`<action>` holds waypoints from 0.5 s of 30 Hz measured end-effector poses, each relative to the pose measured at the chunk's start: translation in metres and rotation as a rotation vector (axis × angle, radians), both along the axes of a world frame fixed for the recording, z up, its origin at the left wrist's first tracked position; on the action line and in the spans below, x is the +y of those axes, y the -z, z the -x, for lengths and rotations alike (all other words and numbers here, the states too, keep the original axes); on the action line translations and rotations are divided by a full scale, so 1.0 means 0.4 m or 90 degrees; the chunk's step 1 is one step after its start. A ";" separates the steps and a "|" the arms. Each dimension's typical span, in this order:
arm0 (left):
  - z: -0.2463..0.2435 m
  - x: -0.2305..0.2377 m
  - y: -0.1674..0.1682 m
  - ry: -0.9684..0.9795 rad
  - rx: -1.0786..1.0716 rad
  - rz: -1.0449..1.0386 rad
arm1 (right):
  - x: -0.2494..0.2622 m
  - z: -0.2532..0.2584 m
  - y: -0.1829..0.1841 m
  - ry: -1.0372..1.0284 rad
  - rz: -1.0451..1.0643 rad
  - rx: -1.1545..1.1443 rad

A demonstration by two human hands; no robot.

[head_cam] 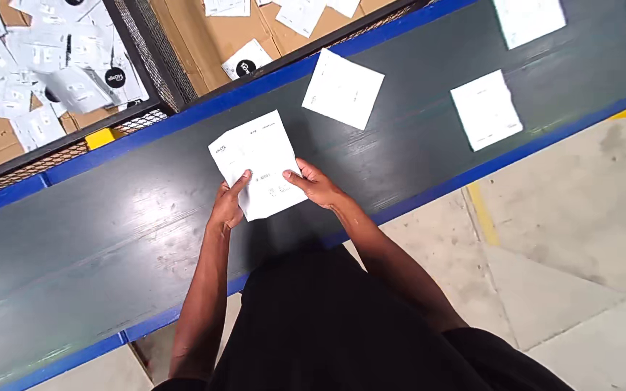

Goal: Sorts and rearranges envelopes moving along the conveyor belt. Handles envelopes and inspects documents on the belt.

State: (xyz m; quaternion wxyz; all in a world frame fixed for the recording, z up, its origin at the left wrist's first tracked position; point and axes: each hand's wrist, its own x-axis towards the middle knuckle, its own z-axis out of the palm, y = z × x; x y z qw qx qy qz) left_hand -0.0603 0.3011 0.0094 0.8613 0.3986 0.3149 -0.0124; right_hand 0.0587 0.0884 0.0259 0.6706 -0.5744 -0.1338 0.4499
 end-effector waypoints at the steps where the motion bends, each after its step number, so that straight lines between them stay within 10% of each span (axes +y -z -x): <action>1: 0.004 0.002 -0.009 -0.034 0.001 -0.004 | 0.008 -0.002 -0.006 -0.014 0.003 -0.016; 8: 0.112 0.083 -0.048 -0.024 0.068 -0.198 | 0.004 -0.196 0.129 -0.017 0.428 -0.659; 15: 0.154 0.270 -0.099 0.242 0.149 -0.402 | -0.096 -0.131 0.264 -0.166 0.589 -0.739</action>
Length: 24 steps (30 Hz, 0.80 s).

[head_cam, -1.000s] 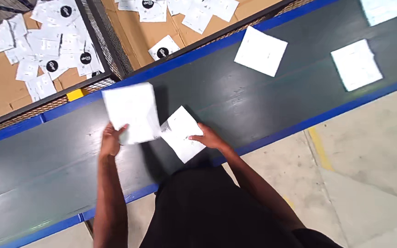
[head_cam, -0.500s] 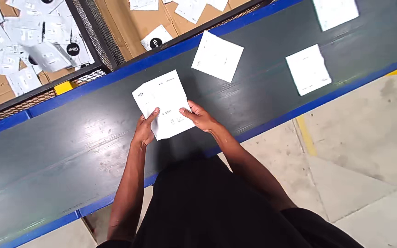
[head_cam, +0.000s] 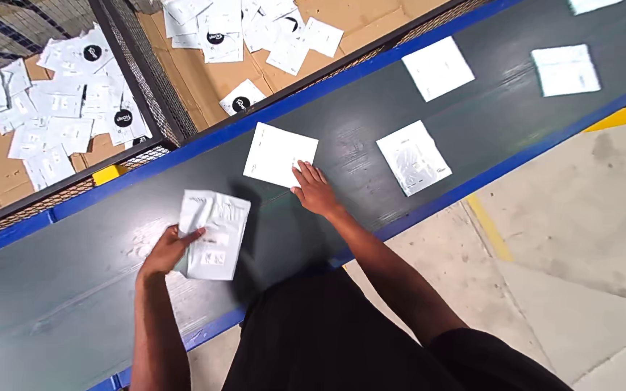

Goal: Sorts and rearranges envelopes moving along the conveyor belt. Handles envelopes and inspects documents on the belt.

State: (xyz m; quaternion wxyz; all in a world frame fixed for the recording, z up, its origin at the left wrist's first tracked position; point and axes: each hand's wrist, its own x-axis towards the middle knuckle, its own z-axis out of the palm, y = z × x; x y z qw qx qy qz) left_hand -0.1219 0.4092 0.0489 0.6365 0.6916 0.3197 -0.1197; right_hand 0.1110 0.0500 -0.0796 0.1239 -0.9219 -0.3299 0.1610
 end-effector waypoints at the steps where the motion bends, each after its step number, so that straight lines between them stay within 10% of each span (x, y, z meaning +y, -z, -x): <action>1: -0.046 0.021 -0.005 -0.081 -0.050 -0.005 | -0.007 0.034 0.002 -0.007 -0.011 -0.001; 5: -0.324 0.080 0.009 -0.235 -0.254 0.103 | 0.013 0.128 -0.004 -0.014 -0.041 0.019; 12: -0.341 -0.163 0.220 0.294 0.088 -0.486 | 0.069 0.190 -0.032 -0.097 -0.061 0.090; 15: -0.237 -0.190 0.246 0.115 0.059 -0.450 | 0.075 0.221 -0.050 -0.146 -0.083 0.099; 20: -0.104 -0.080 0.170 -0.101 -0.040 -0.017 | 0.063 0.231 -0.086 -0.140 -0.278 0.202; 24: -0.095 0.177 0.030 -0.245 -0.151 -0.093 | -0.001 0.061 -0.145 0.053 -0.274 0.151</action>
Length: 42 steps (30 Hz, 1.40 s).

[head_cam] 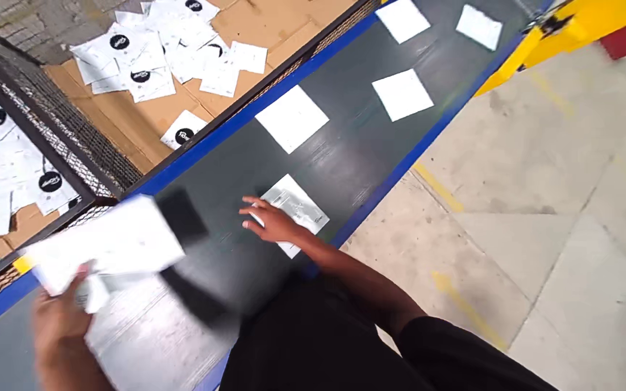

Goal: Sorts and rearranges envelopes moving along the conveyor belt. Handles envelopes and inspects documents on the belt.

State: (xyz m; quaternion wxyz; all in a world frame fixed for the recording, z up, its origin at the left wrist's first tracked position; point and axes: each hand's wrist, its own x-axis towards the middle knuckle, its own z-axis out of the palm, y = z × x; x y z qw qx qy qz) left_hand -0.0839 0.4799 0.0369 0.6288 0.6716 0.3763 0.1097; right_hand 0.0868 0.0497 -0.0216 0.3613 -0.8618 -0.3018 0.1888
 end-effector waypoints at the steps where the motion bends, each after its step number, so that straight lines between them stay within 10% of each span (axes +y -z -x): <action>1: -0.007 0.069 -0.022 -0.041 -0.039 0.002 | -0.030 -0.067 0.002 0.058 0.016 -0.033; 5: -0.067 0.178 -0.024 -0.106 -0.024 0.059 | -0.147 -0.347 0.012 0.306 0.149 -0.112; 8: -0.159 -0.029 0.037 -0.005 0.034 0.006 | -0.181 -0.473 0.080 0.406 0.260 -0.111; 17: -0.322 -0.504 0.190 0.342 0.064 -0.252 | -0.016 -0.333 0.105 0.363 0.134 0.109; 20: -0.326 -0.443 0.171 0.347 0.040 -0.316 | 0.062 -0.225 0.033 0.191 -0.113 0.232; 26: -0.168 -0.309 0.089 0.384 -0.021 0.429 | 0.184 -0.104 -0.129 -0.141 -0.464 0.496; 28: -0.116 -0.300 0.081 0.416 -0.074 0.498 | 0.235 -0.089 -0.152 -0.170 -0.498 0.545; 33: -0.006 -0.244 -0.005 0.255 -0.220 0.426 | 0.470 -0.017 -0.257 -0.219 -0.555 0.614; 38: 0.050 0.128 -0.154 -0.128 -0.298 0.106 | 0.724 -0.045 -0.289 -0.136 -0.464 0.473; 42: 0.338 0.233 -0.077 -0.243 0.080 -0.087 | 0.599 -0.015 -0.231 -0.215 -0.169 0.194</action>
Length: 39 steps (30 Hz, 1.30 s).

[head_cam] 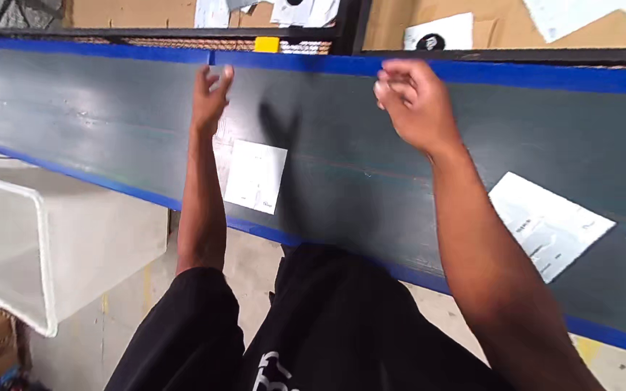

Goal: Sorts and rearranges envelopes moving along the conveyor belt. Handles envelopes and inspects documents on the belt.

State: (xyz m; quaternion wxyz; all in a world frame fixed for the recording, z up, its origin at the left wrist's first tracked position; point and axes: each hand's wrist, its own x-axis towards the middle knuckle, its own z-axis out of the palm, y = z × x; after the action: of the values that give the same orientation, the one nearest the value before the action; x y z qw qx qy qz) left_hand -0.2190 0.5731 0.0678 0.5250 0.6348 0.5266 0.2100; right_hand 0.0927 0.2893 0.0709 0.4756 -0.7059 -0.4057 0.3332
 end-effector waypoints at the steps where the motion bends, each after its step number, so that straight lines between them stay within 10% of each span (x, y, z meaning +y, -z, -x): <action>1: 0.090 -0.032 0.040 0.013 0.154 -0.014 | -0.073 0.008 0.034 -0.005 0.063 -0.066; 6: 0.420 -0.231 0.257 0.083 0.530 -0.045 | -0.504 -0.014 0.215 0.106 0.304 -0.287; 12: 0.438 -0.259 0.249 -0.048 0.378 0.009 | -0.790 0.019 0.309 0.168 0.466 -0.327; 16: 0.258 -0.240 0.183 0.055 0.126 0.104 | -0.744 0.121 0.304 0.217 0.472 -0.304; 22: -0.437 -0.198 0.031 0.297 -0.225 0.152 | -0.633 0.187 0.311 0.214 0.466 -0.299; 25: -0.639 -0.281 0.039 0.528 -0.159 0.095 | -0.581 0.187 0.302 0.197 0.487 -0.279; 30: -0.440 -0.574 0.271 0.849 0.281 -0.231 | -0.506 -0.007 0.275 0.217 0.352 -0.303; 35: -0.222 -0.599 0.300 0.730 0.343 -0.330 | -0.383 -0.375 0.313 0.183 0.364 -0.367; 39: -0.119 -0.535 0.284 0.624 0.404 -0.249 | -0.278 -0.409 0.345 0.060 0.414 -0.381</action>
State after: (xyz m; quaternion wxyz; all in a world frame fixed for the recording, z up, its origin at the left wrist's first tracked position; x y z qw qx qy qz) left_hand -0.1713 0.3593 -0.0459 0.2520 0.9191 0.2557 -0.1626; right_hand 0.2562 0.1782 -0.0670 0.1051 -0.9017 -0.3670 0.2028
